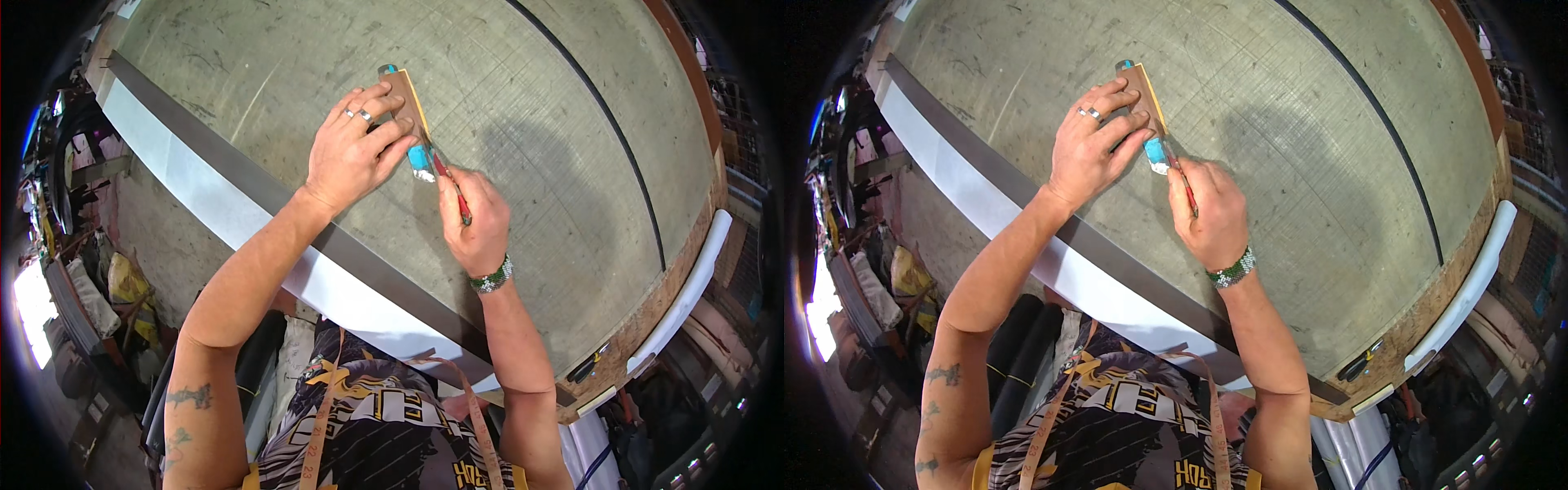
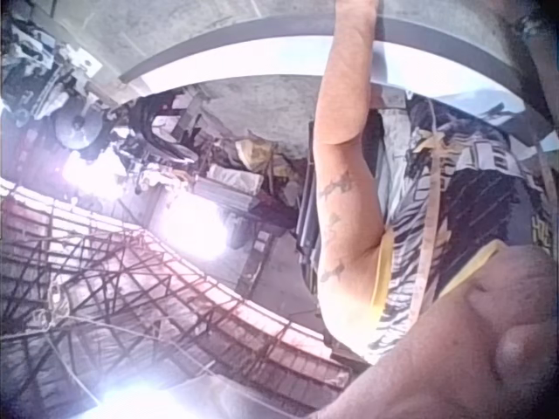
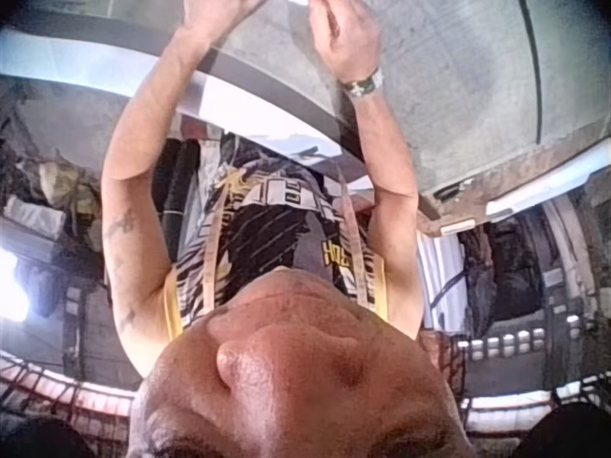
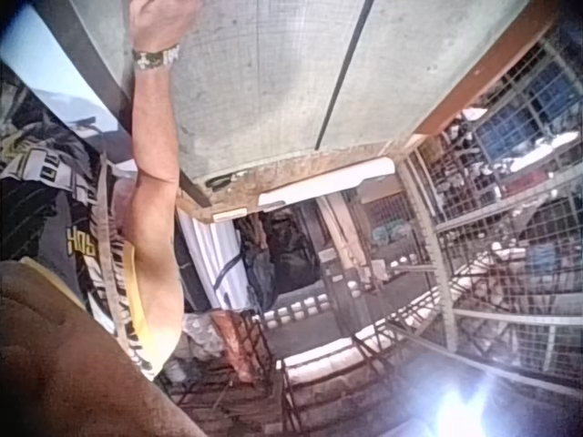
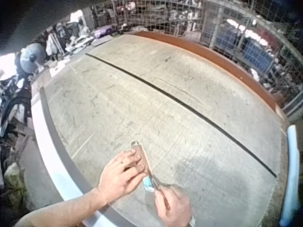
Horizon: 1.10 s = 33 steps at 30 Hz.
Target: The person wraps sandpaper around a small block, feeds a strip through a manual roller press by turning its crank, and trims the edges of the strip on a workbench using a utility knife.
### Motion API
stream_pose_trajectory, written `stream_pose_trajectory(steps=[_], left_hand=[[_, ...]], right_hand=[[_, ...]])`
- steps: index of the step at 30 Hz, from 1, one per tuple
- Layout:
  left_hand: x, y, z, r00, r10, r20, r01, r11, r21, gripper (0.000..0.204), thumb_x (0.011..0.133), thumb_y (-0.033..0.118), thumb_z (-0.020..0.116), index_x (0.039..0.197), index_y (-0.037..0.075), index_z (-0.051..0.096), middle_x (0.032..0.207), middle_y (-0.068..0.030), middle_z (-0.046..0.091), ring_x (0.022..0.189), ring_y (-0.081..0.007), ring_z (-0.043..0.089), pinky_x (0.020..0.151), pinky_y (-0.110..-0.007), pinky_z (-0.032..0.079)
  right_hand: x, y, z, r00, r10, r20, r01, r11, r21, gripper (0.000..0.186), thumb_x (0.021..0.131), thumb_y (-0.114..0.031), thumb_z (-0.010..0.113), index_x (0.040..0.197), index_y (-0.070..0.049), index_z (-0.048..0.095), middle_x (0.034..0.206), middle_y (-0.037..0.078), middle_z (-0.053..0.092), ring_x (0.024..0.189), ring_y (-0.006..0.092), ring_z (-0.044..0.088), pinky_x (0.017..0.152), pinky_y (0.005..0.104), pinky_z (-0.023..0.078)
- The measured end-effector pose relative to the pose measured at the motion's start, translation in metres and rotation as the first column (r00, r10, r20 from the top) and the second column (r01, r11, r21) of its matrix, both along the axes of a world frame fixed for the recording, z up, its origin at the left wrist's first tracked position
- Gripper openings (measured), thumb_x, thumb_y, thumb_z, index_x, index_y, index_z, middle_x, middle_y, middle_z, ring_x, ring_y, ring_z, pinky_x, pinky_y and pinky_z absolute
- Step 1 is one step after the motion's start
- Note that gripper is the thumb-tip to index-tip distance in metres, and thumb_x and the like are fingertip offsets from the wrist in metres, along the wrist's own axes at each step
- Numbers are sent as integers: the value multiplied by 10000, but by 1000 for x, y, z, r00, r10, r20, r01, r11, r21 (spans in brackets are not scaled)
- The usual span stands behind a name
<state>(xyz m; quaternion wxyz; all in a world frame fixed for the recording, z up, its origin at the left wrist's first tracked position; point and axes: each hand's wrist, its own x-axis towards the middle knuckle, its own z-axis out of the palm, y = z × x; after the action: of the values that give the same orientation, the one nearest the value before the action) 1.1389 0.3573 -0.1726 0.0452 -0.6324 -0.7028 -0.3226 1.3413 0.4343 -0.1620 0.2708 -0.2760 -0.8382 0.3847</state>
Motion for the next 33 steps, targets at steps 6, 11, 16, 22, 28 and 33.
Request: stream_pose_trajectory(steps=[6, 11, 16, 22, 28, 33], left_hand=[[0, -1, 1, 1000, -8, 17, 8, 1000, -17, 213, 786, 171, 851, 959, 91, 759, 1158, -76, 693, 1213, -326, 630, 1005, -457, 508], [0, -2, 1, 1000, -8, 4, 8, 1000, -24, 212, 788, 176, 848, 961, 92, 757, 1176, -75, 689, 1225, -325, 621, 1019, -459, 495], [0, -2, 2, 1000, -6, -22, 5, 999, -45, 211, 798, 185, 840, 970, 96, 755, 1188, -64, 683, 1231, -318, 616, 1017, -454, 493], [0, -1, 1, 999, -18, -35, 16, 999, -35, 208, 802, 178, 833, 976, 97, 752, 1181, -49, 679, 1230, -309, 615, 1015, -447, 495], [1, -2, 2, 999, -11, -44, 8, 998, -57, 220, 810, 187, 829, 997, 103, 751, 1187, -47, 676, 1233, -302, 613, 1017, -451, 497], [0, -2, 2, 999, -18, -41, 16, 998, -60, 229, 820, 189, 824, 1014, 98, 742, 1197, -51, 673, 1241, -311, 609, 1015, -455, 496]], right_hand=[[1, -2, -3, 1000, 20, 24, -21, 998, 64, 150, 916, -54, 711, 1042, 15, 668, 898, 159, 682, 799, 337, 666, 709, 419, 535], [-2, -1, -3, 1000, 25, 7, -25, 994, 106, 150, 913, -50, 713, 1034, 24, 664, 879, 161, 672, 786, 334, 662, 700, 418, 533], [-5, -1, 0, 999, 28, 34, -31, 997, 72, 140, 907, -35, 713, 1019, 28, 656, 855, 163, 659, 756, 338, 651, 674, 427, 527], [-6, 2, 0, 999, 33, 12, -34, 997, 64, 142, 905, -27, 712, 1022, 28, 653, 862, 167, 664, 769, 350, 655, 678, 433, 529], [-9, 6, -1, 998, 54, 42, -58, 995, 86, 149, 908, -34, 714, 1028, 25, 648, 885, 172, 669, 785, 351, 660, 690, 437, 534], [-11, 9, -1, 996, 74, 44, -77, 994, 80, 154, 908, -38, 714, 1031, 24, 646, 895, 169, 671, 794, 351, 664, 696, 438, 537]])
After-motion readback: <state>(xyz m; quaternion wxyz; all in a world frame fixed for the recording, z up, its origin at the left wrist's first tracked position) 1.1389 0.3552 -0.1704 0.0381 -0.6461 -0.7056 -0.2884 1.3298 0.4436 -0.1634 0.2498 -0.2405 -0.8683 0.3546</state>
